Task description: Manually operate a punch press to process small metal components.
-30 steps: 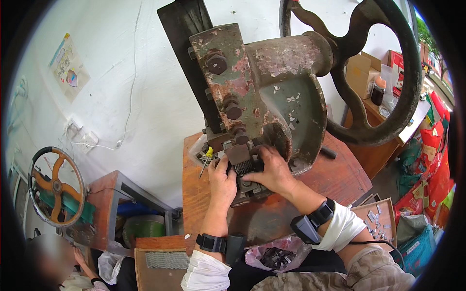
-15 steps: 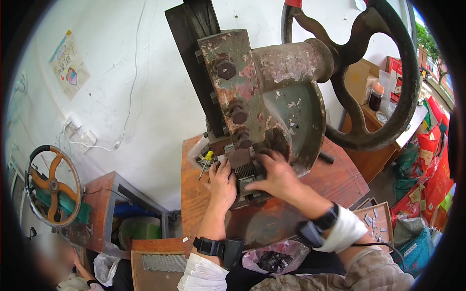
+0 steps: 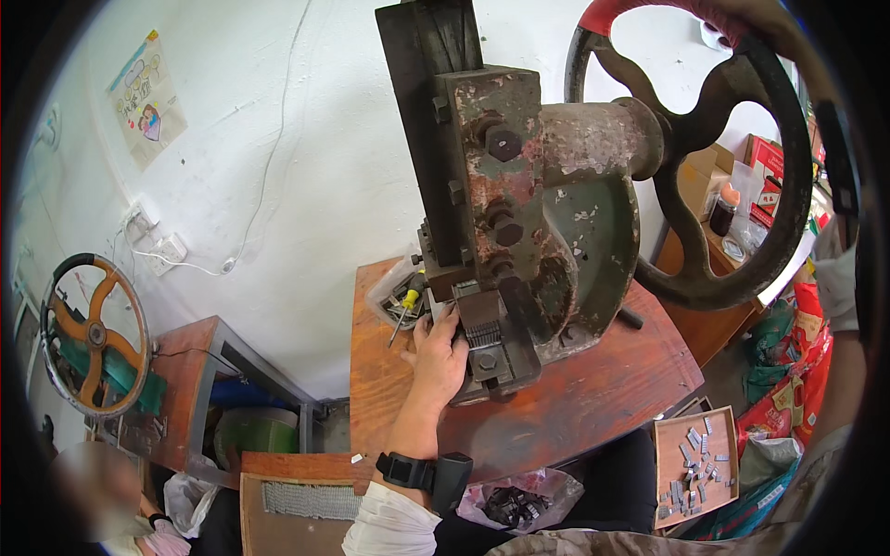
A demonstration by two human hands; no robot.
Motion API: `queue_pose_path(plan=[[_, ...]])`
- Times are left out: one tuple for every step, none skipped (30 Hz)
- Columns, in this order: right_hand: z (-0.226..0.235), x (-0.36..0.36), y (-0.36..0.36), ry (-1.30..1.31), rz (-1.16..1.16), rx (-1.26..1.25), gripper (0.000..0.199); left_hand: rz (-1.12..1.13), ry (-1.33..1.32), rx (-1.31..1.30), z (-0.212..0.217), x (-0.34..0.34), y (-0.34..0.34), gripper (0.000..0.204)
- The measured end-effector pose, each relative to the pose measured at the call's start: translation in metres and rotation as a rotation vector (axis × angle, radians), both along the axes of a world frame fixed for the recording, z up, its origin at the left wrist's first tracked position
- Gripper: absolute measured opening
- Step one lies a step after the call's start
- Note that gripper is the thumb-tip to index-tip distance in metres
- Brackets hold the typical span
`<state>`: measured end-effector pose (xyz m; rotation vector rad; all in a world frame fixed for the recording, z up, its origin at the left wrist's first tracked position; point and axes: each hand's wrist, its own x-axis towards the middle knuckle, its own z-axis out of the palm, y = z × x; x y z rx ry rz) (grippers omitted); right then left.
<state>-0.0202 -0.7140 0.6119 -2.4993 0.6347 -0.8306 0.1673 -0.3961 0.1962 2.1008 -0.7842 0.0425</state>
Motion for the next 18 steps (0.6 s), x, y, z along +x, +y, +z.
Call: queue_pose_path(plan=[[-0.01,0.004,0.009,-0.053,0.043,0.127,0.044,0.008,-0.008,0.029,0.0,0.001,0.001,0.049],[-0.009,0.011,-0.001,-0.056,0.128,0.207,0.04,0.013,-0.004,0.033,0.004,0.001,0.002,0.049],[-0.008,0.012,-0.001,-0.056,0.203,0.28,0.036,0.035,-0.001,0.066,0.012,-0.005,0.003,0.048],[-0.012,0.008,-0.002,-0.048,0.199,0.28,0.036,0.06,0.004,0.102,0.016,-0.008,0.004,0.048],[-0.026,0.01,0.011,-0.116,0.214,0.154,0.033,0.088,0.013,0.106,0.009,-0.005,0.015,0.048],[-0.042,0.013,0.024,-0.184,0.237,0.034,0.031,0.105,-0.01,0.099,-0.002,0.0,0.029,0.047],[-0.061,0.001,0.02,-0.286,0.267,0.121,0.027,0.104,-0.042,0.078,-0.01,0.002,0.035,0.046],[-0.093,-0.007,0.034,-0.483,0.126,0.124,0.025,0.095,-0.019,0.055,-0.014,0.002,0.031,0.046],[-0.124,-0.089,0.021,-0.556,-0.114,-0.015,0.028,-0.016,-0.019,0.024,0.008,-0.016,-0.006,0.046],[-0.181,-0.126,0.0,-0.622,-0.264,-0.085,0.031,-0.025,-0.014,0.038,0.02,-0.021,-0.016,0.045],[-0.274,-0.074,0.011,-0.857,-0.307,0.036,0.044,0.073,-0.007,0.075,0.01,-0.009,0.0,0.045],[-0.339,-0.06,0.005,-0.946,-0.135,-0.271,0.056,0.04,-0.004,0.072,0.01,-0.01,-0.006,0.045],[-0.406,-0.052,-0.046,-0.727,-0.131,-0.443,0.057,0.022,0.011,0.096,0.005,-0.012,-0.004,0.045],[-0.376,-0.002,0.04,-1.164,-0.078,-0.131,0.071,-0.038,0.001,0.135,0.001,-0.001,0.004,0.045],[-0.367,-0.014,0.03,-1.144,-0.156,0.053,0.048,-0.018,0.001,0.135,0.007,0.003,0.009,0.045],[-0.338,-0.029,0.033,-0.897,-0.184,0.031,0.041,0.055,0.011,0.153,0.004,-0.002,0.022,0.046],[-0.299,-0.045,0.033,-0.831,-0.137,0.062,0.034,0.065,0.013,0.15,0.003,-0.004,0.015,0.046],[-0.25,-0.053,0.031,-0.7,-0.235,0.156,0.044,0.06,-0.004,0.124,0.006,-0.004,0.016,0.046]])
